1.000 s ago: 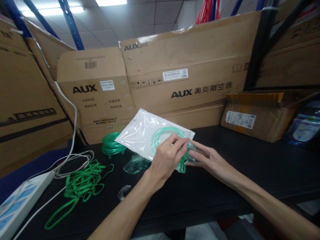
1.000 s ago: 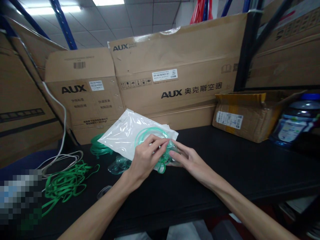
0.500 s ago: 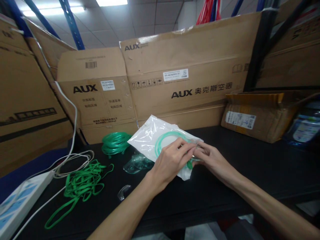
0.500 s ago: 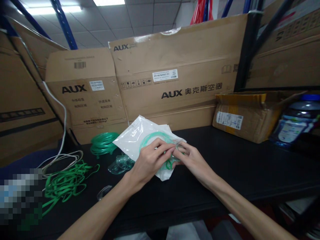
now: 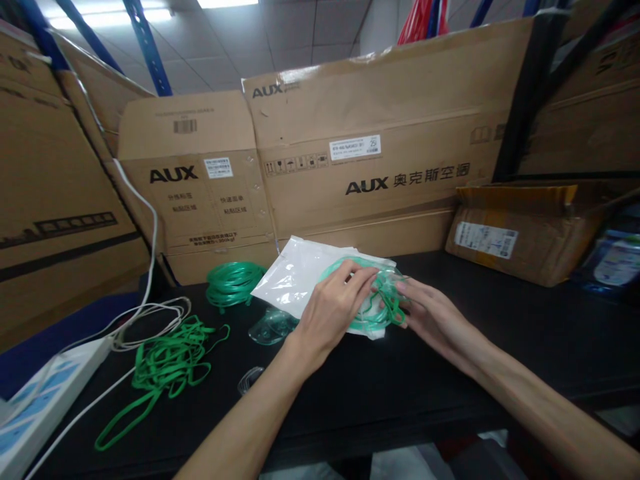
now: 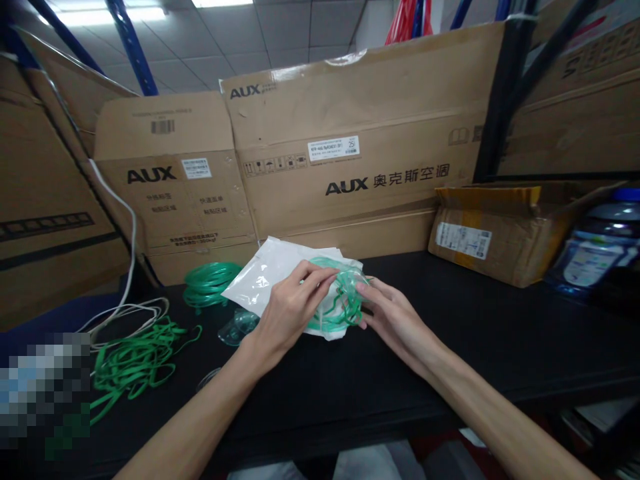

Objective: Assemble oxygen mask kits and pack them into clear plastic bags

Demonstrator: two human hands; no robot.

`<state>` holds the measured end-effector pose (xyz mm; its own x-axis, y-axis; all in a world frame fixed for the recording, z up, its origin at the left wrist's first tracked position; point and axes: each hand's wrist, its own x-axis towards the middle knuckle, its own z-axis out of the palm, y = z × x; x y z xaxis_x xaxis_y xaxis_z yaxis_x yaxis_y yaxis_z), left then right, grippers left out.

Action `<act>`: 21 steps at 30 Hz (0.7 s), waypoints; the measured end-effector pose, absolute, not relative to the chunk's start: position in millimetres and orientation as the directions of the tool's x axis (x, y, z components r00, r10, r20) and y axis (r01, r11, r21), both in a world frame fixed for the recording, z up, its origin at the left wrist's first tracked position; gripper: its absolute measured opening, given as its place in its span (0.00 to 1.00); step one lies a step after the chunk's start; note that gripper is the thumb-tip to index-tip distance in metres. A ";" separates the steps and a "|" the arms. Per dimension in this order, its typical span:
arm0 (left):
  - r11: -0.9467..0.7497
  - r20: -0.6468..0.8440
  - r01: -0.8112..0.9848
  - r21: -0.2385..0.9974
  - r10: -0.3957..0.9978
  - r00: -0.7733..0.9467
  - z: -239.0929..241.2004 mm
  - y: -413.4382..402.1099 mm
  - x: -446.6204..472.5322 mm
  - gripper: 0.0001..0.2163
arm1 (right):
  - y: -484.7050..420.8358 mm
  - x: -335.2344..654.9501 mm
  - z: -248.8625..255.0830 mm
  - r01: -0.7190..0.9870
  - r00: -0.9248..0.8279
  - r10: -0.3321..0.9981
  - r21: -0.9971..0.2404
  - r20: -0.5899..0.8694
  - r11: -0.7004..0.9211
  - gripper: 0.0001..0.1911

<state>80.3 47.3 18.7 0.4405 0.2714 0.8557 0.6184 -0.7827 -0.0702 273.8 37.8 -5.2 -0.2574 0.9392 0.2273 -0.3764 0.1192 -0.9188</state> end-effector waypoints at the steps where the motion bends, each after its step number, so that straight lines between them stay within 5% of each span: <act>1: -0.778 0.855 0.624 -0.075 0.272 0.442 18.4 48.1 80.1 0.10 | 38.5 273.9 -5.3 -0.366 -0.259 0.940 -0.923 0.223 0.118 0.15; 10: -0.824 0.786 0.530 -0.202 0.186 0.589 13.3 42.8 84.2 0.10 | 45.8 259.8 7.6 -0.221 -0.350 0.927 -0.973 0.137 0.060 0.11; 21: -0.790 0.861 0.604 -0.105 0.232 0.453 14.0 43.9 83.7 0.09 | 22.7 227.6 -8.2 -0.471 -0.268 0.943 -0.881 0.195 0.049 0.10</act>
<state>83.7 43.9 14.0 0.4532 0.2323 0.8606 0.6044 -0.7897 -0.1052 227.6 22.7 -8.2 -0.2678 0.9435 0.1954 -0.4714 0.0486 -0.8806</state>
